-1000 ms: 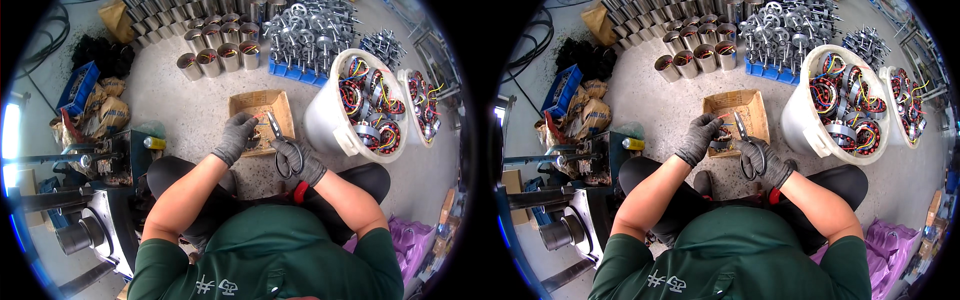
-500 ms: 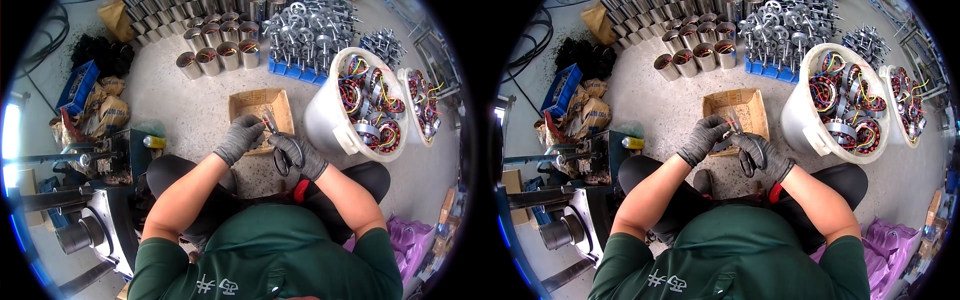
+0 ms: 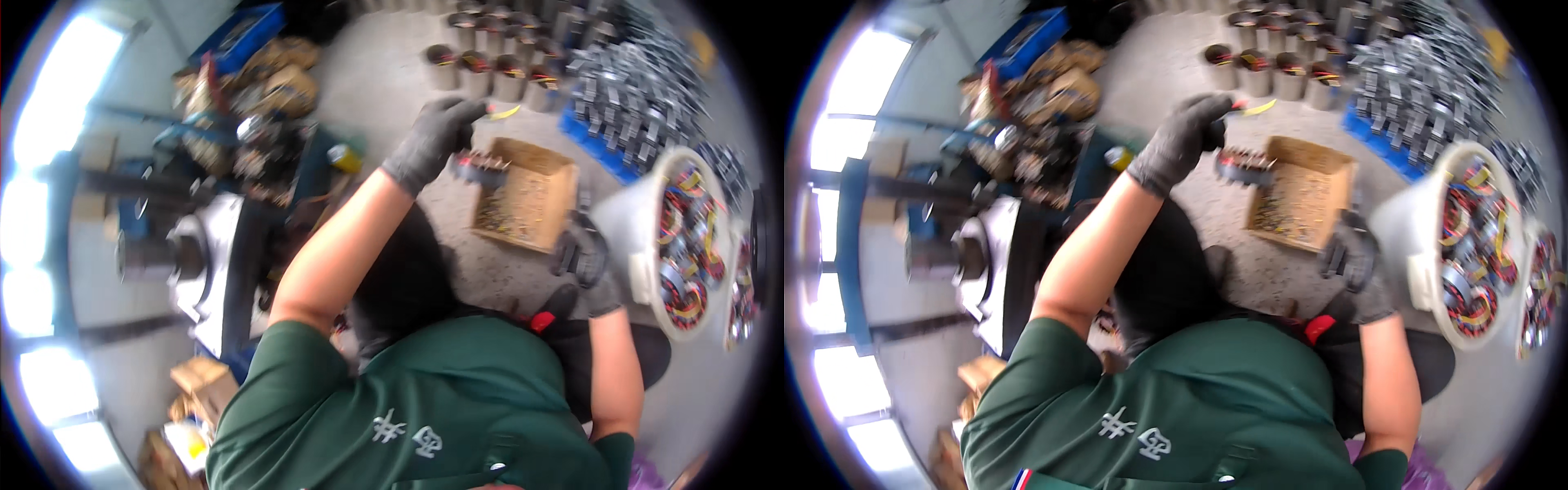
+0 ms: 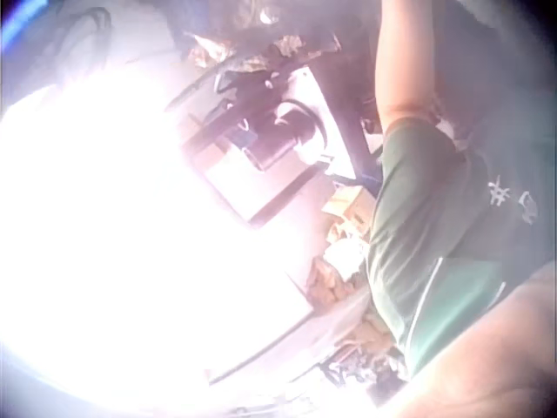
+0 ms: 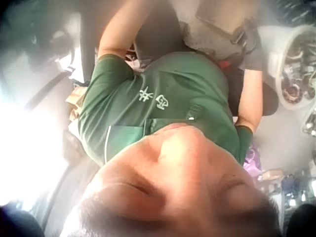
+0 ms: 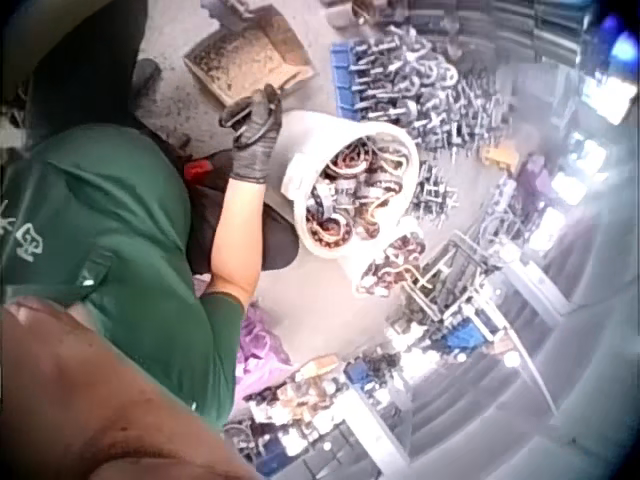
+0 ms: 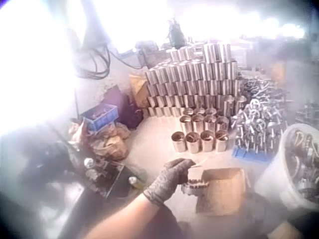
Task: The person uses shears to cut several wires protruding from metal coil components, handling the coils one by one and placing them into a small cardboard box.
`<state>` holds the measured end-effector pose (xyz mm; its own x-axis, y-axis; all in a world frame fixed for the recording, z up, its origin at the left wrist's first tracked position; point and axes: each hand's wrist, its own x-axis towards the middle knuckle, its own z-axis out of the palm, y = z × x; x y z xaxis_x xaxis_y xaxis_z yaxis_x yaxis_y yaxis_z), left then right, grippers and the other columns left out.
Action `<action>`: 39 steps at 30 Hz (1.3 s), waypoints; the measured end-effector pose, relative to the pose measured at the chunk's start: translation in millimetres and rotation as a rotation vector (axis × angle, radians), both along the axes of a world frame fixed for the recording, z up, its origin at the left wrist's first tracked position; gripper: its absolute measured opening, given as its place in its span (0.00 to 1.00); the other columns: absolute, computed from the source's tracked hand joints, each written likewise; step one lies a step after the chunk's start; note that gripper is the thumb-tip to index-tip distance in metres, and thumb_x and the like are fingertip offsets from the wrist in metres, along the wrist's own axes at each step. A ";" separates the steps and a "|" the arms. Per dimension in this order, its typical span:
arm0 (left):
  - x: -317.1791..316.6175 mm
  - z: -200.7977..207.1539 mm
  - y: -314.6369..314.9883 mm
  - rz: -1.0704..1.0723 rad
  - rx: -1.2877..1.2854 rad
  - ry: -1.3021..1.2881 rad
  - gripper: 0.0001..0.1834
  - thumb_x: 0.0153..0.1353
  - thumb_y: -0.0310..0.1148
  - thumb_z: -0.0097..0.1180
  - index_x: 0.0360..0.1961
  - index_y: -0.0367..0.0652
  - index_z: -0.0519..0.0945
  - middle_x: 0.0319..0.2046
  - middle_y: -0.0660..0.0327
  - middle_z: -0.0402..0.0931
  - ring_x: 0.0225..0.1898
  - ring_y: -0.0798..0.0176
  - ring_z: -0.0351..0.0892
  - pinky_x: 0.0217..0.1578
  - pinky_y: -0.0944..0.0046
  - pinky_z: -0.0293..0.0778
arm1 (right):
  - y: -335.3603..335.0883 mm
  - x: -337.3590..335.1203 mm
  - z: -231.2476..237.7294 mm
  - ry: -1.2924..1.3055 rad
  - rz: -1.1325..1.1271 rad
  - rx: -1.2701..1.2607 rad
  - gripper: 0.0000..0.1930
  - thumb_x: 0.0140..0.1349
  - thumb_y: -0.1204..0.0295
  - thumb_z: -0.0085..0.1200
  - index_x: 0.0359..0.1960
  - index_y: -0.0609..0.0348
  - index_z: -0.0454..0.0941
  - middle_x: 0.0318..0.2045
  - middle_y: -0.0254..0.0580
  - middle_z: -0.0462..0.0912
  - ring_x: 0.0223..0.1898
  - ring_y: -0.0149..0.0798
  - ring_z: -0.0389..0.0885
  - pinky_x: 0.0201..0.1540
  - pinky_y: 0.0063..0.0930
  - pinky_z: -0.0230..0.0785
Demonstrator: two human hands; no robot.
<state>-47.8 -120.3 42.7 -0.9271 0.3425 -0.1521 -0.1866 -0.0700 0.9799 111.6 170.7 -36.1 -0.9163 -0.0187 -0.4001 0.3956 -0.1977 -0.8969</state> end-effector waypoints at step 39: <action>351.2 -241.5 -293.4 0.177 -1.346 -0.464 0.08 0.65 0.39 0.55 0.40 0.49 0.79 0.36 0.64 0.80 0.42 0.62 0.78 0.47 0.63 0.77 | 14.5 -10.0 8.9 -0.154 -0.181 0.019 0.22 0.65 0.58 0.59 0.57 0.54 0.75 0.25 0.29 0.71 0.25 0.29 0.71 0.27 0.24 0.65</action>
